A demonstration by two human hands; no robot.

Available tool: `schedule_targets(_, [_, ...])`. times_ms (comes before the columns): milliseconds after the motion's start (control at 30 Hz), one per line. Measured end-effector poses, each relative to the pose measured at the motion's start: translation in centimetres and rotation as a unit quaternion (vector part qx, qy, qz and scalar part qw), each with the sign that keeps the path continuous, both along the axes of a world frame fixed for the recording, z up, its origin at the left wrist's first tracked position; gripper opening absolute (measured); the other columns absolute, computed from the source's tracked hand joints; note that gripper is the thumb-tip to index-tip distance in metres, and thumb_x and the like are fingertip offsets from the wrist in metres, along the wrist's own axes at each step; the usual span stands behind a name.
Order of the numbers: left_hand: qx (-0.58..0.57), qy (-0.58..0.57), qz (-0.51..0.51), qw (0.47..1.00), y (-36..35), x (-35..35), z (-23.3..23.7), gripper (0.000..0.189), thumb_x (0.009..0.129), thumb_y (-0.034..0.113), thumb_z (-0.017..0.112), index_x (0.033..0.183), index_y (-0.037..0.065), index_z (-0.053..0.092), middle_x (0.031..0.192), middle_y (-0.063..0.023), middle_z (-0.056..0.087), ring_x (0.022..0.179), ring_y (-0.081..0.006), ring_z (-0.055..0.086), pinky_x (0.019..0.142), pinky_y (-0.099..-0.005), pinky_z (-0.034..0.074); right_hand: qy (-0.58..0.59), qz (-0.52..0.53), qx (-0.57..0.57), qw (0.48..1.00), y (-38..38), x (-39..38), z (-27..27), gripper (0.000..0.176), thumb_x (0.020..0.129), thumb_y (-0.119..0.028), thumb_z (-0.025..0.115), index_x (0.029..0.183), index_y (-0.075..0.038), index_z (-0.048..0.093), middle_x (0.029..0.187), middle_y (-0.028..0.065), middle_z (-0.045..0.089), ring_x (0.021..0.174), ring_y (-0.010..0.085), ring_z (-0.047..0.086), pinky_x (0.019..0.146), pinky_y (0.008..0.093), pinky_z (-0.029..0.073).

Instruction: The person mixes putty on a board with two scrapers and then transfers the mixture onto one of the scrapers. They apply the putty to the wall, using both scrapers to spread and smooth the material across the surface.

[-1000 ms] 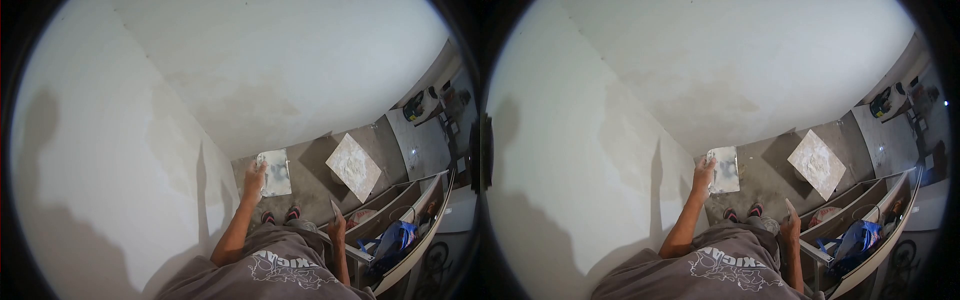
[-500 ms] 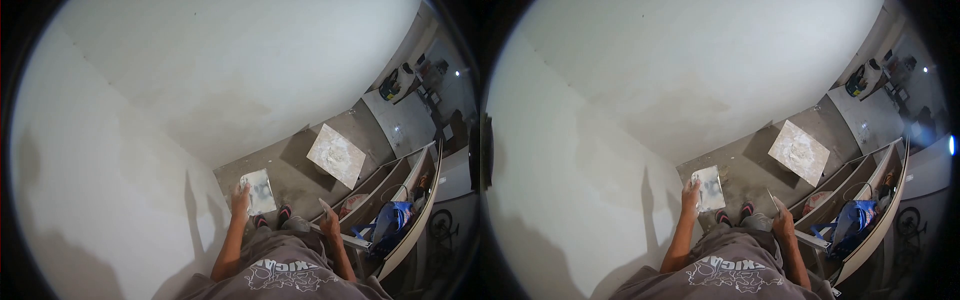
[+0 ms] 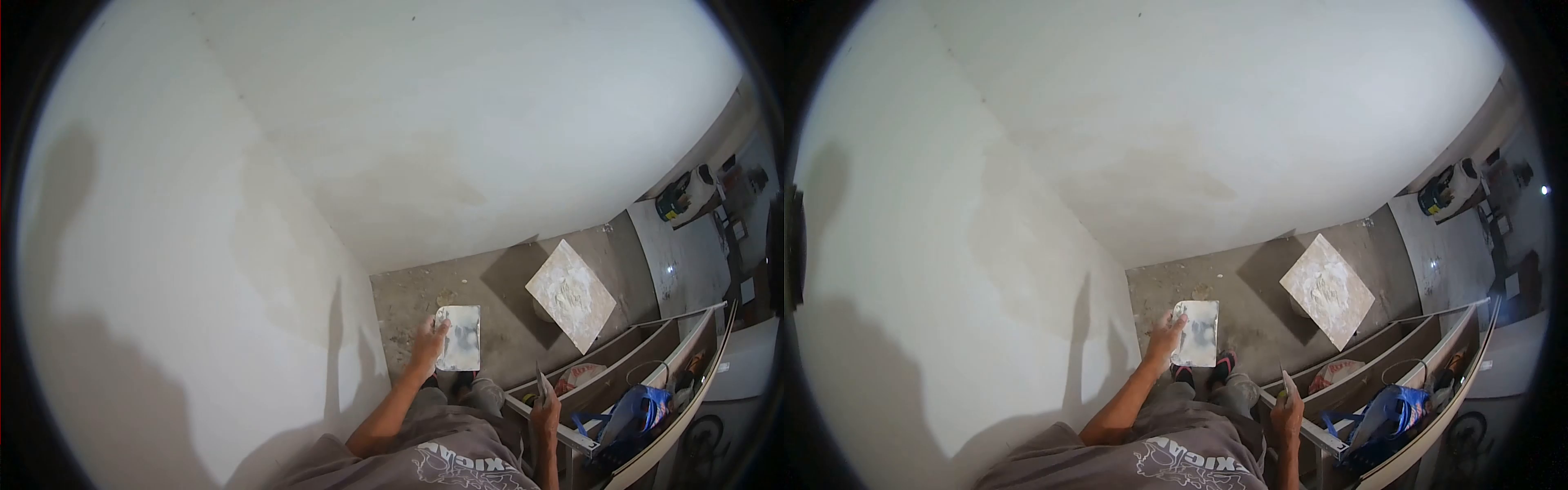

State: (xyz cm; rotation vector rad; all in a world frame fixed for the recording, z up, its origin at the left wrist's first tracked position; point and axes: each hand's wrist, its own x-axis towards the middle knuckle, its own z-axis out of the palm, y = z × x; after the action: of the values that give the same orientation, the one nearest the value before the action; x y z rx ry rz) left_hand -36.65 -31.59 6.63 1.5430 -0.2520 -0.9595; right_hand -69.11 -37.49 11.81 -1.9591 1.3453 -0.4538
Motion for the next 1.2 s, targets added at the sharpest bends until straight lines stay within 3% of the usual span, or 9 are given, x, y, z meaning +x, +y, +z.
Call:
schedule_targets(167, [0.008, -0.017, 0.002, 1.0, 0.1, -0.4, -0.8, 0.035, 0.095, 0.026, 0.061, 0.112, -0.005, 0.059, 0.094, -0.0079, 0.064, 0.085, -0.0134, 0.057, 0.077, -0.0303, 0.046, 0.009, -0.007, 0.032, 0.999, 0.4, -0.6, -1.2, 0.047, 0.085, 0.009, 0.043, 0.13, 0.004, 0.055, 0.125, 0.0264, 0.061, 0.121, 0.0372, 0.058, 0.103, 0.0393, 0.043])
schedule_targets(567, [-0.01, -0.014, 0.031, 0.999, -0.1, -0.4, 1.5, 0.037, 0.097, 0.031, 0.059, 0.112, -0.003, 0.059, 0.094, -0.0061, 0.063, 0.083, -0.0121, 0.056, 0.075, -0.0289, 0.046, -0.021, -0.003, -0.01, 1.0, 1.4, 2.1, 1.9, 0.05, 0.083, 0.013, 0.04, 0.131, 0.005, 0.054, 0.125, 0.0267, 0.061, 0.121, 0.0368, 0.058, 0.103, 0.0393, 0.044])
schedule_targets(667, [-0.004, 0.025, -0.035, 0.999, 0.4, 0.3, 1.5, 0.039, 0.097, 0.032, 0.06, 0.114, -0.002, 0.059, 0.094, -0.0072, 0.064, 0.085, -0.0141, 0.057, 0.078, -0.0301, 0.046, -0.015, -0.007, -0.011, 1.0, 1.7, 1.2, 1.1, 0.051, 0.082, 0.013, 0.04, 0.131, 0.004, 0.055, 0.125, 0.0267, 0.061, 0.12, 0.0368, 0.059, 0.103, 0.0391, 0.044])
schedule_targets(867, [0.032, -0.02, -0.02, 0.999, 0.0, 0.2, 2.1, 0.044, 0.095, 0.035, 0.062, 0.12, -0.001, 0.057, 0.097, -0.0097, 0.064, 0.089, -0.0186, 0.059, 0.082, -0.0317, 0.046, 0.009, -0.013, -0.037, 0.999, 2.7, 1.7, 2.3, 0.054, 0.08, 0.013, 0.039, 0.131, 0.002, 0.055, 0.128, 0.0243, 0.061, 0.124, 0.0351, 0.057, 0.104, 0.0391, 0.043])
schedule_targets(967, [0.1, -0.025, -0.019, 0.995, -0.1, 0.5, 1.4, 0.059, 0.093, 0.041, 0.062, 0.13, -0.004, 0.052, 0.117, -0.0179, 0.061, 0.103, -0.0238, 0.06, 0.088, -0.0354, 0.049, -0.017, -0.021, 0.012, 1.0, 2.4, 1.1, 1.7, 0.054, 0.082, 0.011, 0.041, 0.132, 0.001, 0.055, 0.13, 0.0238, 0.059, 0.126, 0.0349, 0.055, 0.106, 0.039, 0.041])
schedule_targets(1000, [0.073, 0.043, -0.029, 0.996, 0.1, 0.7, 0.0, 0.065, 0.093, 0.043, 0.061, 0.135, -0.005, 0.048, 0.125, -0.0219, 0.058, 0.109, -0.0269, 0.059, 0.092, -0.0369, 0.048, 0.001, -0.025, 0.014, 1.0, 2.5, 1.0, 2.2, 0.053, 0.083, 0.01, 0.042, 0.133, 0.0, 0.054, 0.13, 0.0244, 0.059, 0.125, 0.0362, 0.055, 0.105, 0.039, 0.041])
schedule_targets(1067, [0.033, 0.03, -0.029, 0.999, 0.5, 1.6, -5.4, 0.073, 0.093, 0.041, 0.063, 0.142, -0.008, 0.04, 0.127, -0.0208, 0.056, 0.112, -0.0253, 0.057, 0.095, -0.0347, 0.047, 0.004, -0.041, 0.009, 0.999, 2.1, 1.7, 2.7, 0.051, 0.084, 0.008, 0.044, 0.133, -0.002, 0.054, 0.13, 0.0252, 0.058, 0.123, 0.0386, 0.055, 0.104, 0.0398, 0.042])
schedule_targets(1100, [0.021, 0.082, -0.039, 0.996, 0.4, 1.6, -2.2, 0.073, 0.093, 0.037, 0.065, 0.144, -0.008, 0.038, 0.126, -0.0186, 0.056, 0.111, -0.0236, 0.057, 0.094, -0.0336, 0.047, -0.012, -0.045, 0.0, 0.999, 1.7, 1.7, 2.4, 0.05, 0.085, 0.008, 0.045, 0.133, -0.002, 0.054, 0.13, 0.0255, 0.058, 0.122, 0.0397, 0.055, 0.104, 0.0404, 0.042])
schedule_targets(1200, [-0.02, 0.124, -0.044, 0.991, 0.1, 1.9, -0.4, 0.037, 0.098, 0.025, 0.058, 0.123, -0.002, 0.052, 0.106, -0.0092, 0.061, 0.092, -0.0163, 0.063, 0.077, -0.0288, 0.053, -0.036, -0.072, -0.007, 0.997, 0.8, 1.5, 1.5, 0.045, 0.087, 0.005, 0.047, 0.131, -0.001, 0.055, 0.127, 0.0251, 0.059, 0.12, 0.0395, 0.056, 0.101, 0.0402, 0.044])
